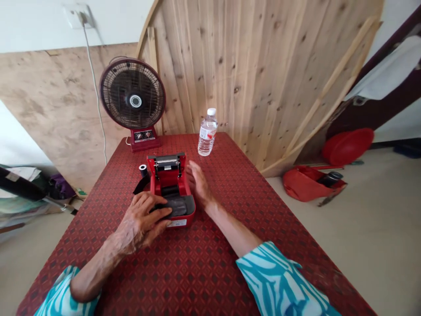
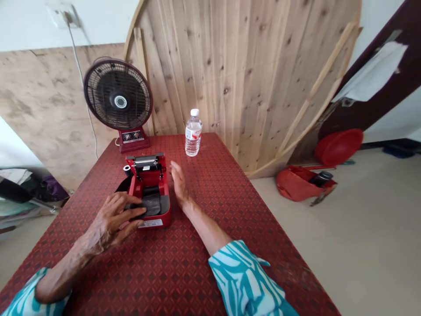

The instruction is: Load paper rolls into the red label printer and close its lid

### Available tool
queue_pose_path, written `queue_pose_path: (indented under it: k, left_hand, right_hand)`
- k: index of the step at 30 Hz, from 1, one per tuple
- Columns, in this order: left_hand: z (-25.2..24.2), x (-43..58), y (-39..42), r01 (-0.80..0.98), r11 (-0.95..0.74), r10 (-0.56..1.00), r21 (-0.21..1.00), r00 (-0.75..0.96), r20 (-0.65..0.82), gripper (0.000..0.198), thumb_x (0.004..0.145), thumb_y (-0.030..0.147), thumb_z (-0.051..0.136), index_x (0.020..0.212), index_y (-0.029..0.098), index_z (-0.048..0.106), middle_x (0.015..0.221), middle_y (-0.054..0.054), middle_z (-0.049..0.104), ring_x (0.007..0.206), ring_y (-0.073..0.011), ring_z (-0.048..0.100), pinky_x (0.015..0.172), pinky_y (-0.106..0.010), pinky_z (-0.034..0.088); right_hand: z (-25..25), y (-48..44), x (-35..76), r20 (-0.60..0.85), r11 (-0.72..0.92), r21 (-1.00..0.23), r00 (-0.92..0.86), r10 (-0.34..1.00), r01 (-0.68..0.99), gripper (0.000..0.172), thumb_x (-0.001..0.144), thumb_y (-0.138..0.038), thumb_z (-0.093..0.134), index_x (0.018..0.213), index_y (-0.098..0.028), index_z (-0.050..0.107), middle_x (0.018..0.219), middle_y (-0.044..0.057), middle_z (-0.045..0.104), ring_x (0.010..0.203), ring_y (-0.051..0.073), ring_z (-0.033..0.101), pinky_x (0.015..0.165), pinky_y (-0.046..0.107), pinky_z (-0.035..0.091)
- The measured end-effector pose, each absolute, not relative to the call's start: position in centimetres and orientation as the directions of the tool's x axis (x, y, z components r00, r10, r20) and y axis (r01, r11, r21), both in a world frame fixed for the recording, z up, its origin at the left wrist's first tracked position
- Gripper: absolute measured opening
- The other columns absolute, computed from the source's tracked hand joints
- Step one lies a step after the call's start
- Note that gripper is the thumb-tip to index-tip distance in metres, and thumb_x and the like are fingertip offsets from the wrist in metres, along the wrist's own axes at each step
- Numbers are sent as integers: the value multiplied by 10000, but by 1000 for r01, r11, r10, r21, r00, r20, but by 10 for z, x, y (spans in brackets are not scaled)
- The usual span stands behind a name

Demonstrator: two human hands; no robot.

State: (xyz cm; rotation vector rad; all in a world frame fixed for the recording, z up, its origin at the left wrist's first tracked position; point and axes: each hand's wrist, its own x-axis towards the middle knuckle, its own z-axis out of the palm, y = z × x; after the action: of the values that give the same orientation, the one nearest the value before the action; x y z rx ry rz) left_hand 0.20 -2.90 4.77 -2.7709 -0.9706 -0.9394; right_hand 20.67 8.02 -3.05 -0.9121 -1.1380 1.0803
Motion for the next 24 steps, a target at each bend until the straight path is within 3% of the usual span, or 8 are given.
queue_pose_path:
  k: [4, 7, 11, 14, 17, 21, 24]
  left_hand:
    - [44, -2, -29, 566, -810, 538, 151, 618, 573, 283, 852, 225, 655, 1134, 238, 661, 1099, -95, 660, 1029, -252, 595, 941, -458, 428]
    - [44, -3, -29, 554, -818, 532, 157, 622, 574, 286, 850, 209, 651, 1134, 238, 662, 1089, -91, 663, 1033, -250, 597, 937, -449, 433]
    - [45, -2, -27, 534, -836, 492, 126, 630, 601, 263, 851, 191, 650, 1113, 213, 664, 1077, -98, 660, 1036, -246, 591, 939, -445, 434]
    - [43, -2, -28, 522, -835, 505, 173, 603, 618, 233, 856, 220, 656, 1088, 211, 683, 1094, -101, 651, 1021, -241, 591, 912, -430, 452]
    - [41, -2, -28, 533, -779, 606, 331, 504, 615, 201, 887, 273, 614, 1060, 237, 710, 1109, -93, 640, 977, -224, 605, 830, -378, 495]
    - [38, -4, -19, 588, -534, 803, 607, 130, 581, 177, 902, 315, 582, 1001, 243, 710, 1041, -64, 650, 976, -210, 607, 869, -367, 500]
    - [30, -6, -5, 397, -292, 926, 870, -109, 360, 369, 810, 433, 675, 1107, 215, 650, 1075, -75, 660, 1008, -232, 615, 888, -389, 501]
  right_hand:
    - [-5, 108, 203, 181, 168, -948, -25, 983, -270, 605, 824, -731, 409, 1168, -274, 606, 1201, 26, 685, 1149, 226, 610, 1018, 430, 452]
    - [6, 105, 206, 159, 148, -960, -29, 987, -237, 586, 802, -744, 430, 990, -247, 675, 1104, 30, 716, 1111, 245, 619, 1012, 444, 434]
    - [10, 78, 216, 310, 309, -946, 1, 951, -101, 385, 800, -601, 557, 785, -243, 696, 1101, 21, 696, 1168, 239, 569, 1073, 418, 365]
    - [5, 60, 222, 308, 307, -950, -6, 951, -61, 245, 787, -470, 613, 746, -240, 690, 1126, 28, 666, 1201, 235, 538, 1075, 416, 359]
    - [-3, 50, 223, 269, 267, -961, -18, 963, -69, 170, 751, -406, 642, 770, -243, 688, 1196, 33, 616, 1191, 233, 535, 1033, 413, 398]
    - [-10, 47, 221, 250, 249, -965, -3, 968, -82, 143, 751, -374, 624, 792, -251, 683, 1214, 29, 598, 1169, 228, 540, 995, 394, 429]
    - [-14, 47, 220, 251, 251, -964, 5, 968, -91, 176, 766, -365, 611, 888, -267, 692, 1227, 19, 601, 1177, 223, 538, 1037, 400, 409]
